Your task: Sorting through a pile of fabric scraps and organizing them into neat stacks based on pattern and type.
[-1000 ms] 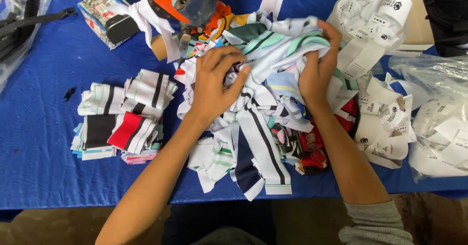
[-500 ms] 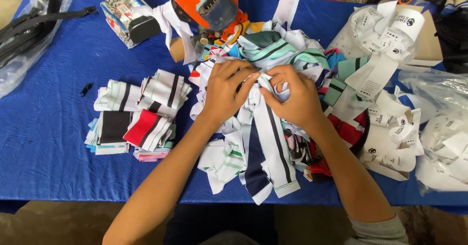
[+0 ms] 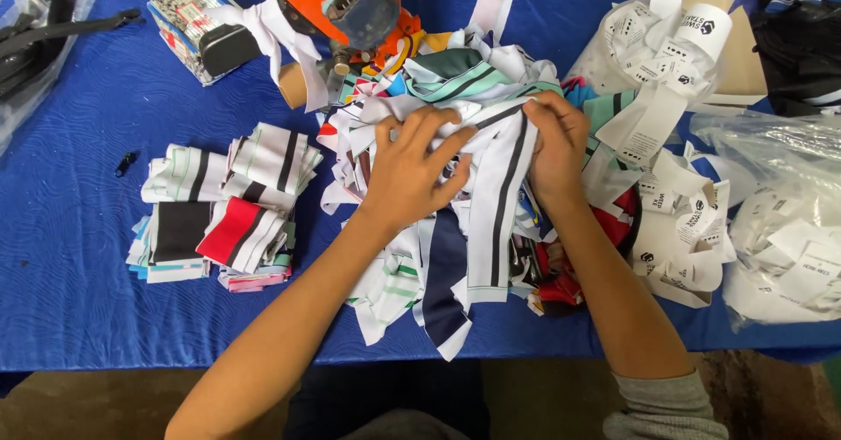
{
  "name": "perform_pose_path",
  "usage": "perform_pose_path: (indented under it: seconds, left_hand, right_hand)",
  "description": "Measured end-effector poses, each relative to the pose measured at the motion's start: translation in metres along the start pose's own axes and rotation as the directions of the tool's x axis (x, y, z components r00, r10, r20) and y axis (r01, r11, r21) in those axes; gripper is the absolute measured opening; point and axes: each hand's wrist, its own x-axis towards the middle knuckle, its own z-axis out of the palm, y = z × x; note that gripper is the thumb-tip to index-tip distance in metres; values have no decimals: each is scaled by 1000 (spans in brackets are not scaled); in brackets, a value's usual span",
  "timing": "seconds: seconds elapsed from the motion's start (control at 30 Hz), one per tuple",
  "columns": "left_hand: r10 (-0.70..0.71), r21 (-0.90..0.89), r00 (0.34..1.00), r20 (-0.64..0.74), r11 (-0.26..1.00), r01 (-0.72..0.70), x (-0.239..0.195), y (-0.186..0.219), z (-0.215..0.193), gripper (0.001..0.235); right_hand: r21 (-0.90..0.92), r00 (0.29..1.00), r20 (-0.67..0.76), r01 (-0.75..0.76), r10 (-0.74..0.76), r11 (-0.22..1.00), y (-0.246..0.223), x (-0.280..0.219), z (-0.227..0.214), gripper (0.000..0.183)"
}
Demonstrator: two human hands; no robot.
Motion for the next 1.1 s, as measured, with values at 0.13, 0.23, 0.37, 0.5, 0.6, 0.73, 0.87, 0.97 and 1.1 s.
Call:
perform_pose_path:
  seconds: [0.13, 0.23, 0.37, 0.5, 0.6, 0.73, 0.87, 0.97, 1.1]
  left_hand:
    - [-56, -13, 998, 5, 998, 56, 5, -2, -11, 27]
    - [-211, -210, 978, -5, 956, 205, 9, -4, -15, 33]
    - [-318, -466, 946, 57, 830, 307, 13, -6, -25, 15]
    - [-214, -468, 966, 145, 845, 258, 7, 9, -15, 35]
    - [-213, -526, 963, 167, 806, 270, -1, 17, -5, 39]
    - [-364, -745, 882, 299, 488, 454, -2, 12, -2, 13]
    - [-337, -811, 800, 496, 148, 566, -9, -3, 1, 12]
    - [-314, -852, 824, 471, 80, 518, -9, -15, 3, 10]
    - [-379, -890, 817, 434, -39, 454, 27, 7, -38, 10]
  right_hand:
    - [466, 972, 83, -232, 219, 854, -36, 4, 1, 25]
    - [839, 899, 430, -364, -83, 404, -48, 12, 6, 30]
    - [753, 828, 261, -497, 497, 431, -62, -3, -6, 25]
    - [605, 877, 368, -478, 308, 636, -4, 3, -9, 17]
    - [412, 854, 493, -396, 165, 820, 13, 4, -13, 14]
    - [493, 907, 368, -379, 208, 783, 53, 11, -19, 21]
    - [906, 921, 389, -387, 23, 170, -6, -3, 7, 30]
    - [601, 951, 223, -307, 214, 738, 45, 12, -7, 22]
    - [411, 958, 239, -250, 161, 877, -5, -3, 16, 20]
